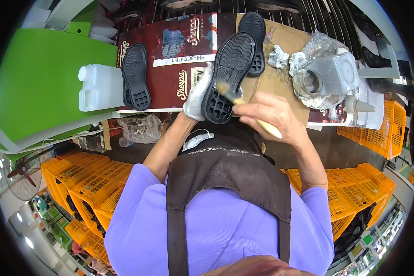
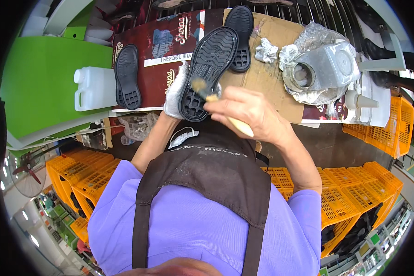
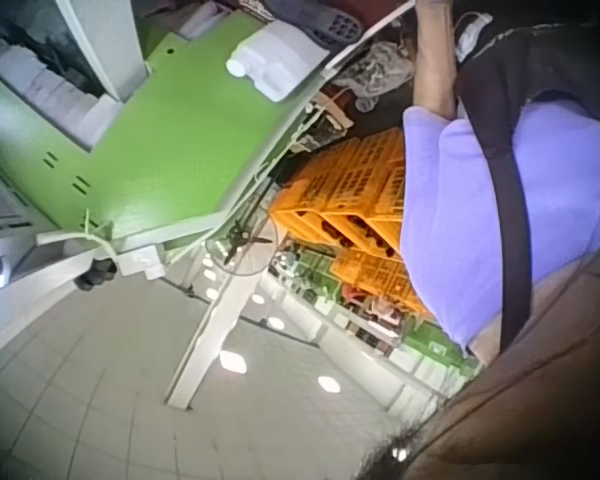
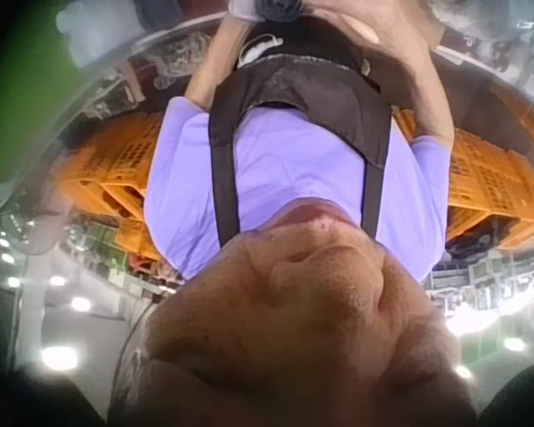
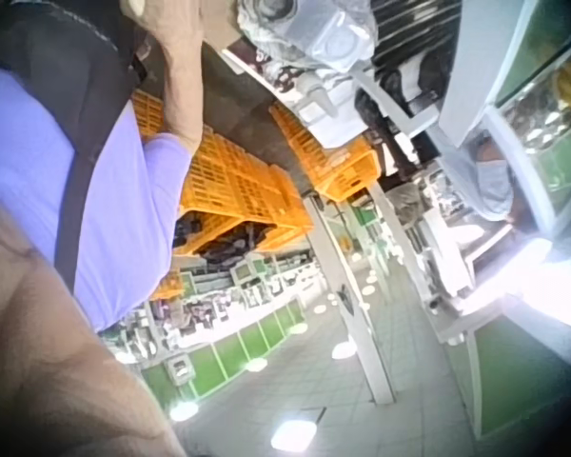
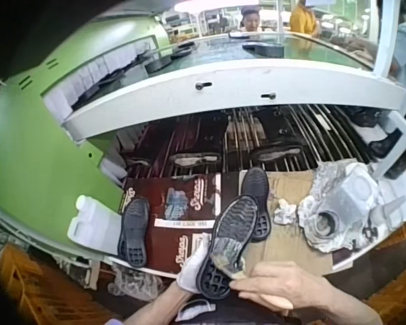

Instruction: The person applies a dark liquid adhesive to the soles of black slip-on shoes using a brush. They hold the shoes with gloved hands, systematically coating the textured surfaces and dipping the brush into a container to reload the adhesive.

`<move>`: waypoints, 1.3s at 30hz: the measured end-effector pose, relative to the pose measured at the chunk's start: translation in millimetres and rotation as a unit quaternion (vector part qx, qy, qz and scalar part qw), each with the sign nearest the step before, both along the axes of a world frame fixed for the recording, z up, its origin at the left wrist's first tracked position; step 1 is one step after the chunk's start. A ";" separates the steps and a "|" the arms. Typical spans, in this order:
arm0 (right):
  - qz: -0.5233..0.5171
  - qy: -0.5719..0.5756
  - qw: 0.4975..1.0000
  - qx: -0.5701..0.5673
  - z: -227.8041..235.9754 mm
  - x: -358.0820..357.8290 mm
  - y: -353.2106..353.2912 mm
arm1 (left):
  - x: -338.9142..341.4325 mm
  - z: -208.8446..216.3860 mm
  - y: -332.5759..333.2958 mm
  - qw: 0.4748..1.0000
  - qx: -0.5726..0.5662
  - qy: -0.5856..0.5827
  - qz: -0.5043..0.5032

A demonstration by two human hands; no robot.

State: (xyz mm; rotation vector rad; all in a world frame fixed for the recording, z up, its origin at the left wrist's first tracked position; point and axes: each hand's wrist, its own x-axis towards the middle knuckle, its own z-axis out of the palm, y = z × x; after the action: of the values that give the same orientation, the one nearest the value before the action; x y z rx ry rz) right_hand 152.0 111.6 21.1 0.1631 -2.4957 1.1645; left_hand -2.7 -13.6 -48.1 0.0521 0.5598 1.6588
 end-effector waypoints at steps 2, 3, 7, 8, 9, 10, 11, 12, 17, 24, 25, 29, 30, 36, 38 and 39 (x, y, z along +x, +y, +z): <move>0.045 -0.024 0.997 -0.062 3.3 1.6 4.3 | 0.4 -1.3 -1.6 1.000 0.003 -0.009 -0.009; 0.061 -0.010 0.994 -0.091 -3.9 0.1 12.9 | 2.5 2.8 -1.4 1.000 -0.012 -0.023 -0.016; -0.015 -0.004 0.999 -0.028 -8.5 -2.3 39.1 | 0.4 -1.7 -9.3 0.994 0.007 -0.022 -0.112; -0.045 -0.004 0.999 0.006 -10.3 -2.2 44.8 | 2.7 -0.1 -9.5 0.992 0.009 -0.019 -0.121; -0.077 -0.010 0.997 0.027 -12.7 -0.9 49.3 | 4.6 1.0 -10.0 0.992 -0.017 -0.016 -0.124; -0.110 -0.016 0.993 0.048 -16.1 0.4 52.8 | 4.9 2.2 -9.5 0.992 -0.016 -0.029 -0.125; -0.141 -0.023 0.987 0.069 -18.7 1.5 53.9 | 5.1 3.7 -8.8 0.991 -0.016 -0.042 -0.127; -0.157 -0.025 0.985 0.070 -20.9 1.4 52.4 | 5.1 4.1 -9.1 0.990 -0.015 -0.054 -0.126; -0.096 -0.013 0.995 0.006 -16.3 3.6 22.7 | 2.9 -8.5 -9.5 0.995 -0.022 -0.016 -0.093; -0.054 -0.015 0.998 0.011 -15.7 2.5 36.3 | -0.3 -2.0 -10.9 0.991 0.025 -0.009 -0.129; -0.091 -0.009 0.995 0.029 -18.0 0.6 42.6 | -0.2 -2.9 -11.5 0.990 0.031 -0.004 -0.141; -0.228 -0.018 0.973 0.041 -20.5 -4.7 46.1 | 3.6 -3.5 -12.6 0.988 0.020 0.041 -0.147; -0.246 0.009 0.969 0.028 -23.4 -6.5 44.6 | 5.5 -2.5 -12.3 0.987 0.018 0.062 -0.147; -0.341 -0.045 0.923 -0.173 -22.2 -17.4 28.3 | 12.4 8.6 -6.6 0.930 -0.030 0.344 -0.126; -0.338 -0.100 0.900 -0.256 -16.8 -17.2 26.4 | 11.9 10.3 -5.4 0.924 -0.036 0.359 -0.124; -0.328 -0.106 0.901 -0.262 -15.6 -16.7 24.4 | 10.8 10.4 -4.9 0.923 -0.034 0.363 -0.120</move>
State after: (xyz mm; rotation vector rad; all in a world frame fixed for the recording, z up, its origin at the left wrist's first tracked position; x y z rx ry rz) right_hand 135.3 136.0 5.5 -0.9172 -2.0135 1.5130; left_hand 8.0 -18.6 -37.7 0.6814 1.1210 1.3454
